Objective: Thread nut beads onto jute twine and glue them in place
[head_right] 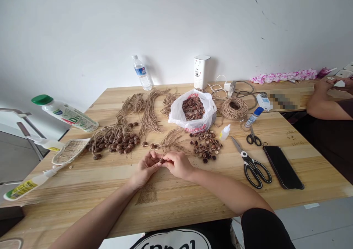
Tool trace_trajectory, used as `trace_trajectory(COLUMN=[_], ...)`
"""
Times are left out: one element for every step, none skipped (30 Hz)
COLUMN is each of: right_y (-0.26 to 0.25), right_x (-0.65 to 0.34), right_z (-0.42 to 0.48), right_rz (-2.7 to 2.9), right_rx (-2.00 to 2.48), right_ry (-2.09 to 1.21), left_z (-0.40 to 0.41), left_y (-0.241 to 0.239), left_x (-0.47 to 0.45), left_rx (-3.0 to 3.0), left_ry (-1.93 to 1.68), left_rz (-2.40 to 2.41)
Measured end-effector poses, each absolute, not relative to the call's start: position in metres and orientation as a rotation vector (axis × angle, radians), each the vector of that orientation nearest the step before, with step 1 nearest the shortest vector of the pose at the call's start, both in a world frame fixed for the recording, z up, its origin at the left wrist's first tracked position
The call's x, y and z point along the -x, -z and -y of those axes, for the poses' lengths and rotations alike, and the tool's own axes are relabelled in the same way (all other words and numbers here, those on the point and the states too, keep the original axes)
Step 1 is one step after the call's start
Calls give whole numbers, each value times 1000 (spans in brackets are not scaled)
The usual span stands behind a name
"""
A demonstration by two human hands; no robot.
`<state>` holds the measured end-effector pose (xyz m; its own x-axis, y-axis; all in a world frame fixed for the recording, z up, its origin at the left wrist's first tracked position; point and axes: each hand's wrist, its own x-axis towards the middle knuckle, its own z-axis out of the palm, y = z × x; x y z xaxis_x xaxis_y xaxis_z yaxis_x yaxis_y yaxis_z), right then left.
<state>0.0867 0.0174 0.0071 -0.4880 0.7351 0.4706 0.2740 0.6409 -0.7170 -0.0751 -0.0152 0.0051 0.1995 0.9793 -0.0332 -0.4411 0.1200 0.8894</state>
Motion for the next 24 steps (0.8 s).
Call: trace_trajectory(right_y=[-6, -6, -5, -5, -5, -5, -5, -5, -5, -5, -6, -6, -6, -6, -6, -5, -5, -4, -4, -3, -3, -3, -4, -5], right_x=[-87, -87, -87, -87, -87, -87, -87, -87, -87, -87, -87, -87, -87, -87, -87, -87, -87, -87, -87, -87, -87, -88, -88, -88], right_z=[-18, -18, -18, -18, -18, -18, -18, -17, -17, -17, -16, -16, -15, -15, -15, -14, -14, -14, -14, -14, -14, -14, -15, -15], right_rz=[2057, 2055, 2048, 2038, 2028, 2019, 2014, 2013, 2015, 2017, 2019, 2019, 2019, 2021, 2024, 2028, 2035, 2043, 2051, 2059, 2068, 2077, 2085, 2092], right_rx=[789, 792, 797, 807, 820, 833, 845, 852, 857, 858, 859, 861, 864, 866, 867, 868, 868, 868, 868, 869, 870, 870, 869, 869], right_ry=[-735, -745, -760, -776, -792, -805, -816, -825, -833, -844, -856, -867, -875, -880, -881, -879, -878, -880, -884, -890, -896, -904, -909, -912], left_z=[15, 15, 15, 15, 15, 16, 16, 17, 17, 18, 18, 18, 18, 18, 17, 17, 17, 17, 17, 17, 17, 17, 18, 18], left_y=[-6, -6, -6, -6, -7, -7, -7, -7, -8, -8, -9, -9, -9, -9, -8, -7, -7, -6, -6, -6, -6, -7, -8, -10], left_x=[75, 74, 74, 74, 75, 75, 75, 76, 76, 77, 77, 77, 77, 77, 77, 77, 77, 77, 77, 77, 78, 78, 78, 79], left_rx=[-885, -878, -870, -864, -858, -851, -846, -841, -837, -832, -830, -829, -828, -829, -829, -829, -825, -816, -801, -782, -760, -738, -716, -697], left_ry=[-1200, -1200, -1200, -1200, -1201, -1200, -1196, -1189, -1182, -1178, -1175, -1174, -1174, -1175, -1176, -1176, -1179, -1183, -1190, -1197, -1205, -1212, -1217, -1219], left_rz=[-762, -757, -754, -755, -759, -767, -778, -791, -802, -809, -811, -807, -799, -793, -791, -795, -803, -813, -823, -829, -830, -828, -822, -813])
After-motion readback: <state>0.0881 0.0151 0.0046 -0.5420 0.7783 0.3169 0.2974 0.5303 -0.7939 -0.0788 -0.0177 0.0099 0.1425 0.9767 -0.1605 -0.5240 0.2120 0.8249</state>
